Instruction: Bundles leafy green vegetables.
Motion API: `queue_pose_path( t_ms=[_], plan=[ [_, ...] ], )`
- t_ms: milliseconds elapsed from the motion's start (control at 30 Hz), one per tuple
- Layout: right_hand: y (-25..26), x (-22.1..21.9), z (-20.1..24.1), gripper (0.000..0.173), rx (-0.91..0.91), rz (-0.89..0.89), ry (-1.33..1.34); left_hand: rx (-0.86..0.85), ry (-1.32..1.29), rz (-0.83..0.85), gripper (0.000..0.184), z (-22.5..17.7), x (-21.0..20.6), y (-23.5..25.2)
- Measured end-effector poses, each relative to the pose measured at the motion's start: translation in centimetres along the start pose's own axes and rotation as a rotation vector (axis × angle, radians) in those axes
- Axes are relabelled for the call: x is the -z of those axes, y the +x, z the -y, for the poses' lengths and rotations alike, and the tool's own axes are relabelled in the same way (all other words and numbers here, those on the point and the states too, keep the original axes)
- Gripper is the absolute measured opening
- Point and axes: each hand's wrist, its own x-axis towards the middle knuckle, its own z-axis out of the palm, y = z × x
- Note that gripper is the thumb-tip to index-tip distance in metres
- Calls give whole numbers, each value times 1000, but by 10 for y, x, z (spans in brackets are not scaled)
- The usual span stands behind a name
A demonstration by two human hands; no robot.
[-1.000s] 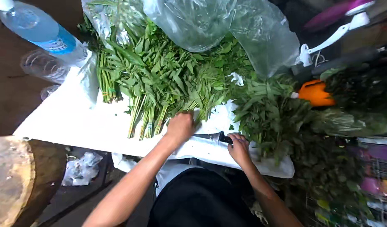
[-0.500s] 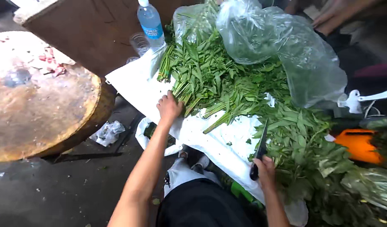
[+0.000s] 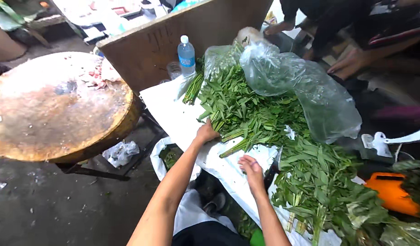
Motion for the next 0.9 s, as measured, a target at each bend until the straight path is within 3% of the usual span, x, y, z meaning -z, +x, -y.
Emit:
queue_pose_path(
  t_ms=[100, 167, 233, 400, 567, 633, 733, 800, 900],
  plan=[
    [25, -59, 22, 46, -166, 163, 293, -29, -437, 177, 85, -5, 12, -14],
    [41, -90, 36, 49, -274, 141, 495, -24, -601, 239, 77, -9, 20, -36],
    [42, -111, 48, 45, -247, 72, 562, -31, -646, 255, 74, -7, 25, -64],
    [-23, -117, 71, 47, -64, -44, 502, -190, -651, 220, 93, 2, 35, -134],
    [-49, -105, 90, 29, 18, -263, 494, -368, -828, 290, 102, -7, 29, -152],
    [-37, -98, 89, 36, -26, -337, 542, -272, -1000, 387, 93, -11, 22, -137],
    [-19, -85, 72, 40, -212, -341, 635, 35, -1127, 434, 50, -3, 5, -104],
    [-14, -82, 44, 32, -358, -261, 740, 220, -1153, 411, 46, 13, -9, -83],
    [-15, -83, 14, 24, -537, -228, 829, 265, -1111, 402, 40, 33, -14, -76]
  ],
)
